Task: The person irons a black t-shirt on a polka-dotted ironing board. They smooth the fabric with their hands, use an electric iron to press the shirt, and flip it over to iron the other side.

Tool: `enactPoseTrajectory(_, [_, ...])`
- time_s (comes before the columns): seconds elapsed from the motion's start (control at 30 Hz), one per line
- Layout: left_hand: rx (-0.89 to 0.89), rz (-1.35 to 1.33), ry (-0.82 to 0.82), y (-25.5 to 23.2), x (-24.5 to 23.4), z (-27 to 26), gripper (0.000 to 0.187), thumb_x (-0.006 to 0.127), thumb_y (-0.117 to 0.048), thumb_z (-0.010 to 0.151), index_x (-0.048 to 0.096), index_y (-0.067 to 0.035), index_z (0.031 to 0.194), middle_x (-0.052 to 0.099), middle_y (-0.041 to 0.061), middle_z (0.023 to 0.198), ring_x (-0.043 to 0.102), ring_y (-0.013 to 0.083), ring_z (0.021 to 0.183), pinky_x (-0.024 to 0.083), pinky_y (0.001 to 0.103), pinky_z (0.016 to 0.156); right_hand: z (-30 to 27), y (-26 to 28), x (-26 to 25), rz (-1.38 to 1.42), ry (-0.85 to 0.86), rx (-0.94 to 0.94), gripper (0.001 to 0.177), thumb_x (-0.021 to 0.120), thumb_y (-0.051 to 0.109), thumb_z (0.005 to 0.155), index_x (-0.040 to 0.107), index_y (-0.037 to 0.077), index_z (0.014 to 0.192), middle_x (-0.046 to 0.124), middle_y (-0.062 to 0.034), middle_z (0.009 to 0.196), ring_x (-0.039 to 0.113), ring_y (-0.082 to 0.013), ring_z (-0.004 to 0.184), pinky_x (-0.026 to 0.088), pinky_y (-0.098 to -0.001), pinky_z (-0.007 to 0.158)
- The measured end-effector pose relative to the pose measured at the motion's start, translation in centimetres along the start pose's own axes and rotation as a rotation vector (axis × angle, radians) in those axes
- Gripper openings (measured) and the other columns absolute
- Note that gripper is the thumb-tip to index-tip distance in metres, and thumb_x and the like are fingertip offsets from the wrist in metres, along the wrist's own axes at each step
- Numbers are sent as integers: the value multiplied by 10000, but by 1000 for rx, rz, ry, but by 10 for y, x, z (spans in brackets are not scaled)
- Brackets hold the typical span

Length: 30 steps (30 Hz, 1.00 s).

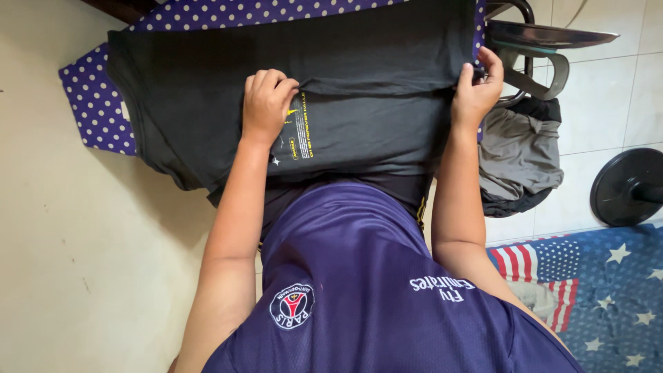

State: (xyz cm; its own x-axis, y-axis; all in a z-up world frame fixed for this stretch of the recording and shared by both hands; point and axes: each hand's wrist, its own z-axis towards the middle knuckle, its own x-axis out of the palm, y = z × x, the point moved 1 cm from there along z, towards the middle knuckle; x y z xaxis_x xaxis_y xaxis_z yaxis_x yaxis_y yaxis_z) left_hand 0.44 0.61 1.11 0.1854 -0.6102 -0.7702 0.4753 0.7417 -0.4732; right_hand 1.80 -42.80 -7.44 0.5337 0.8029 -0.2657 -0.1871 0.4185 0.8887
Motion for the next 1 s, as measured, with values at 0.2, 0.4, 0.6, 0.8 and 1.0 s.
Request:
enactPoseTrajectory(0.2, [17,-80,6,-3,-27,7,124,813,-96,902,731,-90,994,606,37,974,593,247,977,452,396,903,-4,42,-19,-52,-64,5,197,646,-64,1004,685,-27,1194,691,-103,1168,693,-187,1056,558,-283,931])
enactPoseTrajectory(0.4, [47,-136,120,-3,-37,14,213,835,-255,845,748,-90,948,626,35,949,597,249,962,441,416,885,-4,111,-18,-663,54,-275,281,739,4,885,680,-15,1158,662,-208,1184,635,-366,1075,493,-429,950])
enactPoseTrajectory(0.6, [16,-152,72,-3,-2,36,235,799,-324,954,748,-104,1018,657,21,1014,609,247,1015,456,399,903,20,91,28,-606,269,-325,291,636,7,1020,682,13,1306,664,-148,1341,616,-369,1247,486,-430,1109])
enactPoseTrajectory(0.8, [159,-67,201,-15,43,57,330,832,-374,813,665,-110,918,625,57,922,601,283,920,475,410,798,47,37,68,-752,452,-339,530,657,199,1080,495,-139,1455,503,-315,1499,471,-491,1350,386,-487,1142])
enactPoseTrajectory(1.0, [108,-92,312,-14,42,36,337,820,-365,824,618,-114,920,635,53,880,633,282,877,502,430,763,47,37,71,-934,549,-175,764,611,409,1089,340,-116,1573,323,-296,1655,281,-472,1527,219,-591,1232])
